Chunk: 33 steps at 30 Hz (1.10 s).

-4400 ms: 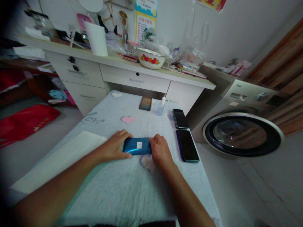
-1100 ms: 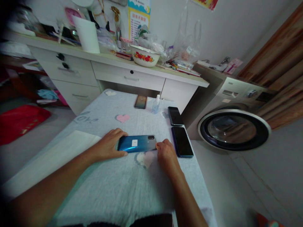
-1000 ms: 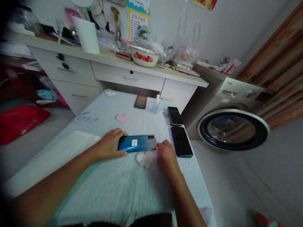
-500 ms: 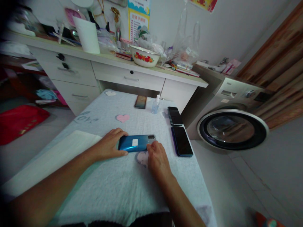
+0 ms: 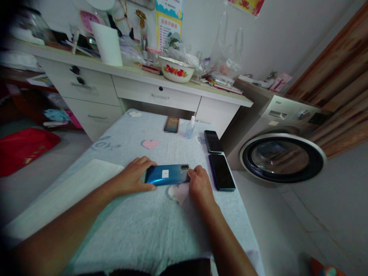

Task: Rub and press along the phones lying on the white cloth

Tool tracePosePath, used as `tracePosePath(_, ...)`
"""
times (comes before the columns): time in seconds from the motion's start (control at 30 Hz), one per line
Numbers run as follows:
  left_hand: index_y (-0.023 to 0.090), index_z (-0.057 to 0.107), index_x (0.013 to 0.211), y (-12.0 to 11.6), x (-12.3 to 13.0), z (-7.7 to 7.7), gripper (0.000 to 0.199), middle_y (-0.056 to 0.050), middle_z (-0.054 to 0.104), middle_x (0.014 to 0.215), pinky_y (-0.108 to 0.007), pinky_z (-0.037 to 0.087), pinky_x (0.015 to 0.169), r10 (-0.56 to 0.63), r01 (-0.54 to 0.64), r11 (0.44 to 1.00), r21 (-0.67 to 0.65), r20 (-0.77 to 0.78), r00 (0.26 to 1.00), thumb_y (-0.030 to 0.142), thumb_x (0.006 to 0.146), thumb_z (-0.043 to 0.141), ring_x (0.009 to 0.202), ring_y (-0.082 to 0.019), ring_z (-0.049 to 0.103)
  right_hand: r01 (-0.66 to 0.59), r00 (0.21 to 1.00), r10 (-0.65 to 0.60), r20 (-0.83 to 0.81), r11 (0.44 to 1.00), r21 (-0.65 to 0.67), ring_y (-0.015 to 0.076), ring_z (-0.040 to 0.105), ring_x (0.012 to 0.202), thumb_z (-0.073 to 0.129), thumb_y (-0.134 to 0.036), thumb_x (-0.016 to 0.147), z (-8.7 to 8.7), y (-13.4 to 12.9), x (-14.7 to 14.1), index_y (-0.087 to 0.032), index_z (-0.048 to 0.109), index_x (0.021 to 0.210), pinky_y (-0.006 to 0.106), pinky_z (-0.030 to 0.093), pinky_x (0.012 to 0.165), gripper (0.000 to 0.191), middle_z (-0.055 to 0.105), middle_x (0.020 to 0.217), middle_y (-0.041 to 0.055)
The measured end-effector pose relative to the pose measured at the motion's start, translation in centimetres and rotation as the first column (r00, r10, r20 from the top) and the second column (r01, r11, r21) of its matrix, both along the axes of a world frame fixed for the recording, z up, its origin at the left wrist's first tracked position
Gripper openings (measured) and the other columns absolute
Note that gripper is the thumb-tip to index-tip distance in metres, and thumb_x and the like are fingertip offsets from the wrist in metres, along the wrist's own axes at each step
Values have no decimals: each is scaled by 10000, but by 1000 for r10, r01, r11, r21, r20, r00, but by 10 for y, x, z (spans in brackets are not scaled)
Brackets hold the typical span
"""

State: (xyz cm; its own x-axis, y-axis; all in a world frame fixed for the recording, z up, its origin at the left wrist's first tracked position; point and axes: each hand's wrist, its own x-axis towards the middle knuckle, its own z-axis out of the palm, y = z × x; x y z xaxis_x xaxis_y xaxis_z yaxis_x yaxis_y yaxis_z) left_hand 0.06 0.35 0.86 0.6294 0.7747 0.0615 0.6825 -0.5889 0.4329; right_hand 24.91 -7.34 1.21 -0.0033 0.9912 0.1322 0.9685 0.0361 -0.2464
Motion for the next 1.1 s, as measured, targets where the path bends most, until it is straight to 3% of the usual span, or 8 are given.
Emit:
tracePosePath(0.13,243,540,1210,0,-4,0,746,-88,537,1139,-404,394,876,2,-2,1000,-20,-13,1000,614,584,702,1042,-307,485,2,1000,-1,24,1000,-27,186,462,821,337,-142,926,1,0,-8,-162,633,874,269,338,745,301,539,898,82)
tracePosePath(0.4,262,509,1252,0,-8,1,740,-83,529,1170,-417,388,889,8,-10,999,-42,-38,999,519,587,705,1079,-318,474,-117,987,122,105,992,-49,201,480,846,378,-83,874,0,9,-36,-145,618,915,291,360,776,252,543,956,101)
tracePosePath(0.6,216,548,1140,-1,-6,2,689,-92,546,1110,-424,401,877,80,-81,997,-13,-50,996,521,552,735,1049,-321,487,-210,958,223,181,974,-89,218,492,862,393,-127,902,12,20,-62,-131,629,965,314,367,786,245,549,983,117)
tracePosePath(0.77,233,562,1073,1,-7,-3,672,-72,549,1064,-400,412,838,111,-111,994,11,-47,993,531,507,767,1008,-310,502,-301,940,314,132,947,-109,198,480,819,389,-143,919,15,24,-76,-145,618,940,305,368,789,230,552,983,103)
tracePosePath(1.0,235,549,1061,2,-9,-7,678,-70,542,1059,-407,412,840,110,-109,994,25,-45,993,553,502,762,1000,-309,499,-235,962,241,130,970,-58,208,486,878,396,-124,905,7,33,-65,-170,631,1025,301,369,785,268,552,1000,100)
tracePosePath(1.1,223,544,1068,2,-9,-5,671,-77,537,1065,-412,410,843,107,-107,994,9,-49,993,541,517,757,1006,-311,493,-180,975,183,128,983,-35,206,484,855,385,-106,905,4,38,-53,-171,652,954,303,368,779,279,557,973,102)
